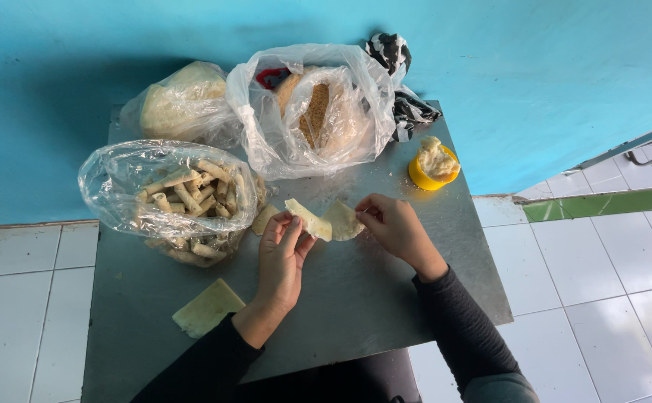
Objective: The person folds triangular pastry wrappers around a filling. They take a wrapper, place filling from a plastic bag onto it, fold the wrapper over the filling, and set the finished rolled pastry into a plastic bag with other completed pieces.
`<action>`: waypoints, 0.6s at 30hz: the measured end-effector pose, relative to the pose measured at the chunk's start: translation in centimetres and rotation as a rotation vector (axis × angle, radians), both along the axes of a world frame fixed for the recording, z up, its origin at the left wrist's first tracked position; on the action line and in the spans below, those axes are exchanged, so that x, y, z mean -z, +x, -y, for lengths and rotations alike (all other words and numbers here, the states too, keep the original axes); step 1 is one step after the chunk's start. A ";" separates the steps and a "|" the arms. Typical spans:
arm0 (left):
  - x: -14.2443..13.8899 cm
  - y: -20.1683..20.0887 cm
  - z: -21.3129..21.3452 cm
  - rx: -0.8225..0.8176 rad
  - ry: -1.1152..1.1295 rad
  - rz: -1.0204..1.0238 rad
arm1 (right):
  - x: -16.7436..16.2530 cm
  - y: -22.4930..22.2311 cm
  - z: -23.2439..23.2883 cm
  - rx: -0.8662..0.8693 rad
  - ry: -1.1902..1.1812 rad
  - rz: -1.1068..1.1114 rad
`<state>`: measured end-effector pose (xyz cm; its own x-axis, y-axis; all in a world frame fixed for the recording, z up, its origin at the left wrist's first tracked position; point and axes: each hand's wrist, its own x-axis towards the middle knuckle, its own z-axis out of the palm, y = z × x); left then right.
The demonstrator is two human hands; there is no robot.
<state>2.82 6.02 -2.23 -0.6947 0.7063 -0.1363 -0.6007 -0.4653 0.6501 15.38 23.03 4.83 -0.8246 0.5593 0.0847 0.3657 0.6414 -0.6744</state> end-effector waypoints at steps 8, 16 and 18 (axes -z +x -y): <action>0.4 0.5 -0.2 0.074 0.003 -0.081 | -1.0 0.2 2.6 -0.162 0.084 -0.317; 0.8 0.8 -0.3 0.128 -0.044 -0.136 | 0.9 -0.1 2.9 -0.193 -0.685 -0.315; 0.7 0.8 -0.3 0.113 -0.073 -0.208 | 1.2 -0.1 2.9 -0.203 -0.676 -0.325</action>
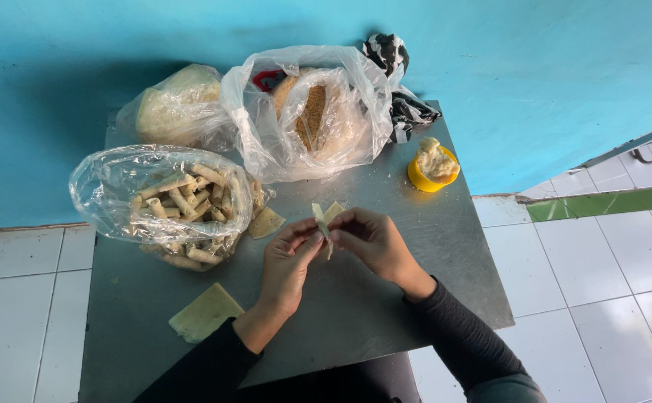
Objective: The person folds triangular pastry wrappers around a filling. They take a wrapper, place filling from a plastic bag onto it, fold the wrapper over the filling, and set the finished rolled pastry into a plastic bag with other completed pieces.
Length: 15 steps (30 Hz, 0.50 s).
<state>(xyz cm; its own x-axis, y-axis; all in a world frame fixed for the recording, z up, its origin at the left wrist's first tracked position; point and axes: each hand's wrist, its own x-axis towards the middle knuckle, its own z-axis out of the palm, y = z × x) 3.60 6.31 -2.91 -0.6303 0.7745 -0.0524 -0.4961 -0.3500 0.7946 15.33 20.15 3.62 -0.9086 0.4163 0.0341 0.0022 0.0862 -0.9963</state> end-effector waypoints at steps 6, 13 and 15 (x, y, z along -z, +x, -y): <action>-0.4 0.0 0.2 -0.028 0.035 -0.011 | 0.5 0.0 0.4 0.006 0.000 -0.008; -0.6 0.1 0.4 -0.011 0.059 -0.123 | 0.9 0.1 0.4 0.016 0.014 -0.054; -0.6 0.1 0.4 -0.011 0.051 -0.082 | 1.1 0.1 0.4 -0.004 -0.025 -0.065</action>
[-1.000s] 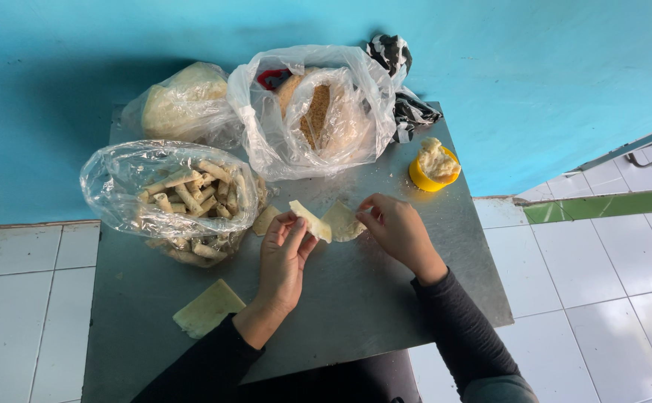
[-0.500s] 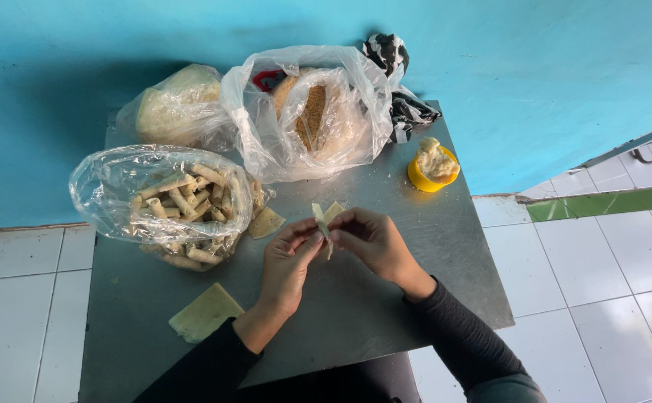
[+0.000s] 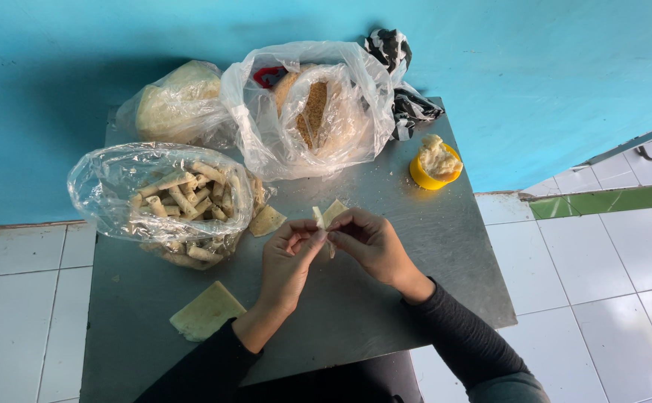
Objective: The person folds triangular pastry wrappers around a filling. They take a wrapper, place filling from a plastic bag onto it, fold the wrapper over the filling, and set the finished rolled pastry into a plastic bag with other completed pieces.
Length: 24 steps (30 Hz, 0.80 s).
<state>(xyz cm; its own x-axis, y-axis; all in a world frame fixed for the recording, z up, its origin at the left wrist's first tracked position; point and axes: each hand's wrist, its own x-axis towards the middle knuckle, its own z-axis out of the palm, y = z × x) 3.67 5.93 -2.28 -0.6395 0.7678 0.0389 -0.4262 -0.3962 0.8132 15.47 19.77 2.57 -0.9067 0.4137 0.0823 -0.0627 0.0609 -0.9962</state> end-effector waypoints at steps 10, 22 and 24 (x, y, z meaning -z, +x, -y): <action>0.0 -0.1 -0.1 0.009 -0.046 -0.012 | 0.3 -0.6 -0.9 -0.025 -0.667 -0.128; 0.9 -0.8 0.1 -0.022 0.056 0.294 | 0.7 -0.7 -2.0 0.220 -0.682 -0.094; 0.8 -1.1 0.3 -0.076 0.112 0.336 | 0.3 -0.4 -2.7 0.295 -0.494 -0.167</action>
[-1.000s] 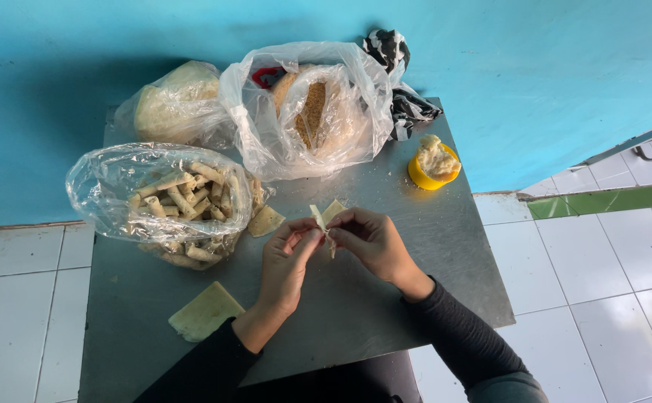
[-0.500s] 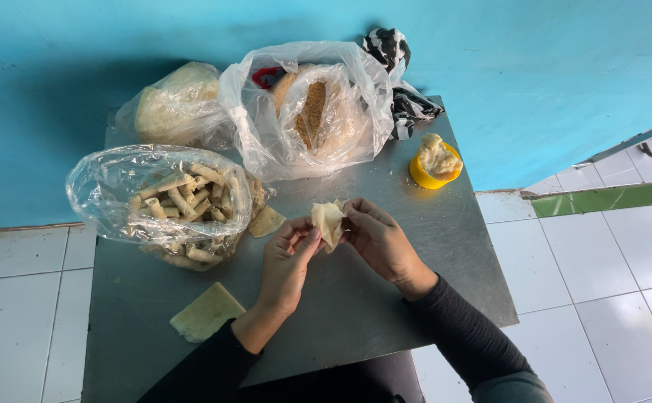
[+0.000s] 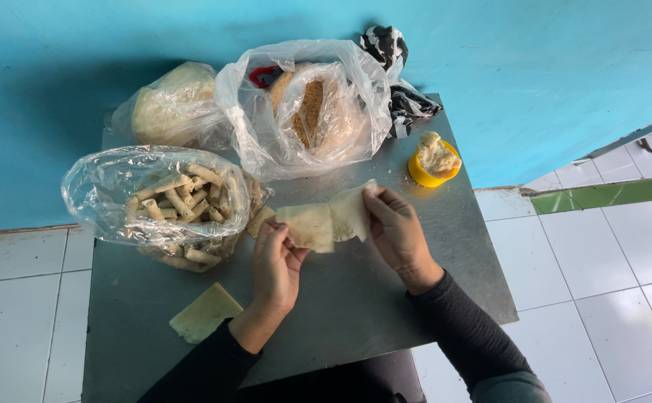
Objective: The person folds triangular pastry wrappers around a filling. They take a wrapper, place filling from a plastic bag onto it, fold the wrapper over the filling, and set the finished rolled pastry into a plastic bag with other completed pieces.
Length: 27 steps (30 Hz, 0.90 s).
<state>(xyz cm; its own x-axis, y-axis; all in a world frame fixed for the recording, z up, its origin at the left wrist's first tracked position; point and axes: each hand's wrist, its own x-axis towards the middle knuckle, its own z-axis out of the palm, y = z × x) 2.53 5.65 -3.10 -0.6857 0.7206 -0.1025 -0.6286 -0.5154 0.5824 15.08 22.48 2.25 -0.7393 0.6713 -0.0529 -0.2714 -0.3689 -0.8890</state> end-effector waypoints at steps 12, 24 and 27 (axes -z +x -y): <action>-1.2 -0.7 0.3 -0.150 -0.039 -0.093 | -1.5 0.2 3.1 -0.030 1.568 0.499; -1.9 -0.5 0.4 -0.126 -0.063 -0.148 | -1.3 0.1 3.0 -0.112 1.476 0.472; -2.1 -0.3 0.3 -0.119 -0.070 -0.142 | -1.3 0.0 3.1 -0.105 1.473 0.474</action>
<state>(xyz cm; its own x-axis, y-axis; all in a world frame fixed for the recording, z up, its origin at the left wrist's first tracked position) 2.28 5.31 -1.00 -0.7766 0.6284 -0.0456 -0.4749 -0.5363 0.6977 15.12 19.41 3.56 -0.8918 0.2863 0.3504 0.1001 0.8800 -0.4644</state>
